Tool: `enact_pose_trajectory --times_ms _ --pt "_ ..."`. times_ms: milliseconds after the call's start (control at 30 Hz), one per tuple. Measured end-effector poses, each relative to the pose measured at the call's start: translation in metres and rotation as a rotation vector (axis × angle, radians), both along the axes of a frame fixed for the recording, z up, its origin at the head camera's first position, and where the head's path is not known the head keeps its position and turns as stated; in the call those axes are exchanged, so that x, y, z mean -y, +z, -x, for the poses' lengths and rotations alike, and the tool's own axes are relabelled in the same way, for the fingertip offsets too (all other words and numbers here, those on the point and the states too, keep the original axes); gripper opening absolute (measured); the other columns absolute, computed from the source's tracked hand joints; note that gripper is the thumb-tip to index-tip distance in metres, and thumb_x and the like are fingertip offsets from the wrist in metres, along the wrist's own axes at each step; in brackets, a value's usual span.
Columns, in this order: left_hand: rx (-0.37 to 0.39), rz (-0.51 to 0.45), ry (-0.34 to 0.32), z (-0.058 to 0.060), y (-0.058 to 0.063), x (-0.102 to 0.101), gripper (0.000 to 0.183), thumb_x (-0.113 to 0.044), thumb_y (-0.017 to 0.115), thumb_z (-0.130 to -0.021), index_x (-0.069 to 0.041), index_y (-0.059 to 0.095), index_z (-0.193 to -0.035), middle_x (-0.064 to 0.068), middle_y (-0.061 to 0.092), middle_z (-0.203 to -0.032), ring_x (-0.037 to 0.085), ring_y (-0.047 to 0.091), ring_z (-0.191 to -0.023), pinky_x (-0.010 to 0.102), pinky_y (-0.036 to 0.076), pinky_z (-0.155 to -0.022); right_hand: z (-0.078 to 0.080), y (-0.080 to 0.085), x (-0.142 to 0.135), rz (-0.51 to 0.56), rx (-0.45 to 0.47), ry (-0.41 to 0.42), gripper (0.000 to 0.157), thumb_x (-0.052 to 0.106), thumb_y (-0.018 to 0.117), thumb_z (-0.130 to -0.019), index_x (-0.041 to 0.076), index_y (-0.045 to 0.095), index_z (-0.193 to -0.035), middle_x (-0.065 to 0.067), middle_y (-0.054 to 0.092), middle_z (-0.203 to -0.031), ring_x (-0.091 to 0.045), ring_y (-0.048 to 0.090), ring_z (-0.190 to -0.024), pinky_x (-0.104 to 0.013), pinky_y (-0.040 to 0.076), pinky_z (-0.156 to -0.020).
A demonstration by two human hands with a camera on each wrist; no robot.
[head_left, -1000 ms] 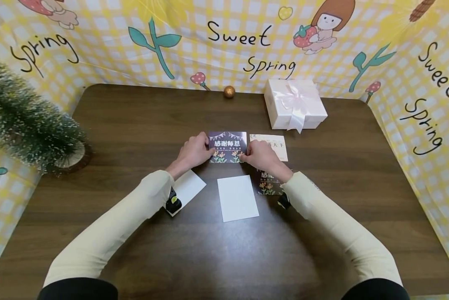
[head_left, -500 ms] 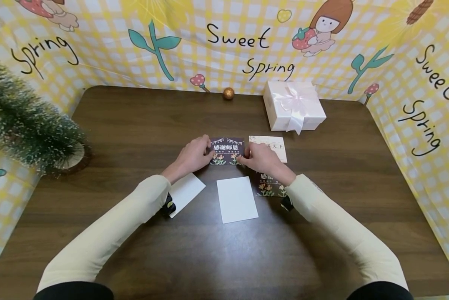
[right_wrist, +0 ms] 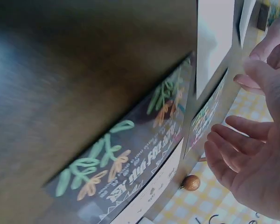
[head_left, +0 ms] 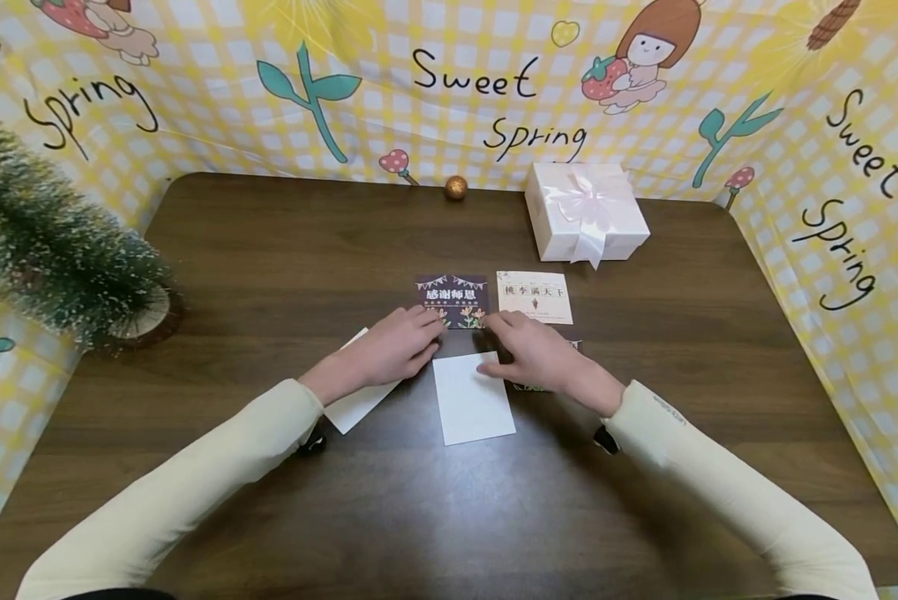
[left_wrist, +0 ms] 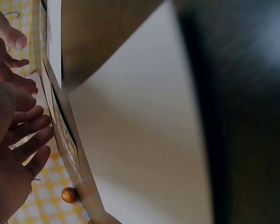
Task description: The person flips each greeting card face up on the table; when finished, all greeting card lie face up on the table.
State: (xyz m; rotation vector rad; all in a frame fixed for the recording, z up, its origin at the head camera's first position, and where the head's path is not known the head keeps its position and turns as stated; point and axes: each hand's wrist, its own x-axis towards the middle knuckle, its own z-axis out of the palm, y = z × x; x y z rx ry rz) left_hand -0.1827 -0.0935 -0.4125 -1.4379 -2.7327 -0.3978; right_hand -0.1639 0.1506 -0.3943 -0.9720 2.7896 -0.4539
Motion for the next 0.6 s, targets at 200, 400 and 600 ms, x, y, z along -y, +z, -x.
enact_pose_trajectory --times_ms 200,400,600 --pt "-0.047 0.043 -0.053 -0.019 0.0 0.004 0.015 -0.01 0.057 -0.094 -0.003 0.064 -0.106 0.01 0.062 -0.112 0.028 0.054 -0.104 0.043 0.045 -0.08 -0.026 0.0 -0.011 -0.027 -0.05 0.095 0.071 0.041 0.075 -0.084 -0.003 0.051 -0.134 -0.018 0.058 -0.127 -0.031 0.058 -0.115 -0.044 0.048 -0.097" --pt "-0.029 0.103 -0.073 -0.03 0.0 0.009 0.028 -0.012 0.054 -0.096 -0.001 0.061 -0.122 0.01 0.061 -0.122 0.027 0.052 -0.116 0.044 0.044 -0.087 -0.046 -0.002 -0.02 -0.06 -0.061 0.161 0.083 0.045 0.077 -0.081 -0.005 0.045 -0.139 -0.02 0.053 -0.135 -0.033 0.054 -0.122 -0.045 0.045 -0.101" --pt "-0.062 0.104 -0.107 -0.035 -0.007 0.01 0.023 -0.01 0.055 -0.095 -0.005 0.065 -0.115 0.008 0.063 -0.118 0.027 0.053 -0.113 0.043 0.044 -0.085 -0.055 -0.008 -0.022 -0.084 -0.066 0.218 0.089 0.049 0.076 -0.081 -0.006 0.042 -0.142 -0.021 0.046 -0.143 -0.035 0.048 -0.129 -0.049 0.042 -0.103"
